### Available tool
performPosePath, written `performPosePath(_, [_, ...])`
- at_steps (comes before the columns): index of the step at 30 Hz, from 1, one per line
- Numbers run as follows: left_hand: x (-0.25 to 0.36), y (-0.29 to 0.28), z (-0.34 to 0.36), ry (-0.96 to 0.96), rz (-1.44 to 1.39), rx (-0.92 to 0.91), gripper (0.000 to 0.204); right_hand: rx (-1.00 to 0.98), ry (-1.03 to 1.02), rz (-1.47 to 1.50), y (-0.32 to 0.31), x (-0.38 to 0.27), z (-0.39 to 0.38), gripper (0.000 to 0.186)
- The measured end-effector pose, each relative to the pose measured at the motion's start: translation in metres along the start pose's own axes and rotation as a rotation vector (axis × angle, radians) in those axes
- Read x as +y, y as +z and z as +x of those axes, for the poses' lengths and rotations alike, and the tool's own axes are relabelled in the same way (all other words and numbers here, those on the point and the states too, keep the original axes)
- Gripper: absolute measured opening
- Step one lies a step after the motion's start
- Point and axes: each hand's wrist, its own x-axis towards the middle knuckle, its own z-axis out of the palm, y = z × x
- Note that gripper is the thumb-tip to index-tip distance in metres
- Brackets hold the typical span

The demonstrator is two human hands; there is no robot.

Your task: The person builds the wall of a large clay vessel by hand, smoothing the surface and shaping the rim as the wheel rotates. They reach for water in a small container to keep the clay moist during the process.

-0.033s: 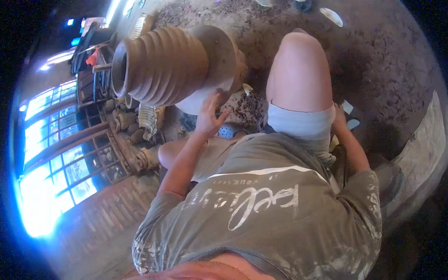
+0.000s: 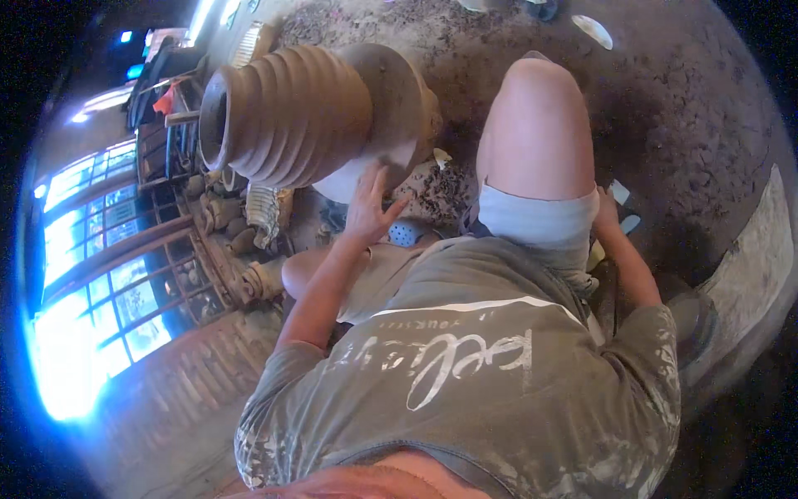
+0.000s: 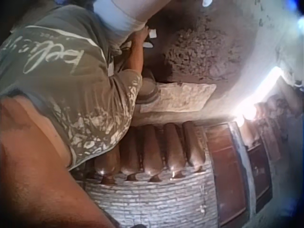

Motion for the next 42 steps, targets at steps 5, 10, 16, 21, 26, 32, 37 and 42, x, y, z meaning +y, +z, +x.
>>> performPosePath(5, [0.017,0.015,0.027,0.118,0.061,-0.012,0.098,-0.101,0.050,-0.301,-0.083,-0.105,-0.044,0.046])
performPosePath(10, [0.034,0.044,0.066,0.254,0.050,0.122,0.097,0.098,0.101,-0.307,-0.112,-0.113,-0.045,0.043])
performPosePath(16, [-0.080,0.028,-0.015,0.076,0.094,0.089,0.096,0.091,0.256,-0.007,-0.151,-0.136,-0.057,0.042])
performPosePath(21, [-0.096,0.028,-0.032,-0.418,0.091,0.157,0.109,0.304,0.218,-0.273,-0.162,-0.116,-0.051,0.034])
performPosePath(26, [-0.009,0.040,-0.011,-0.358,0.023,0.247,0.112,0.473,0.021,-0.213,-0.180,-0.136,-0.044,0.031])
performPosePath(32, [-0.010,0.051,0.015,0.161,-0.093,0.367,0.103,0.317,0.010,-0.262,-0.210,-0.182,-0.031,0.032])
performPosePath(37, [-0.100,0.036,-0.045,-0.165,-0.183,0.305,0.089,0.414,-0.071,-0.220,-0.215,-0.171,-0.037,0.031])
performPosePath(42, [-0.147,0.031,-0.057,-0.903,-0.032,0.504,0.095,0.532,-0.018,-0.232,-0.219,-0.142,-0.057,0.030])
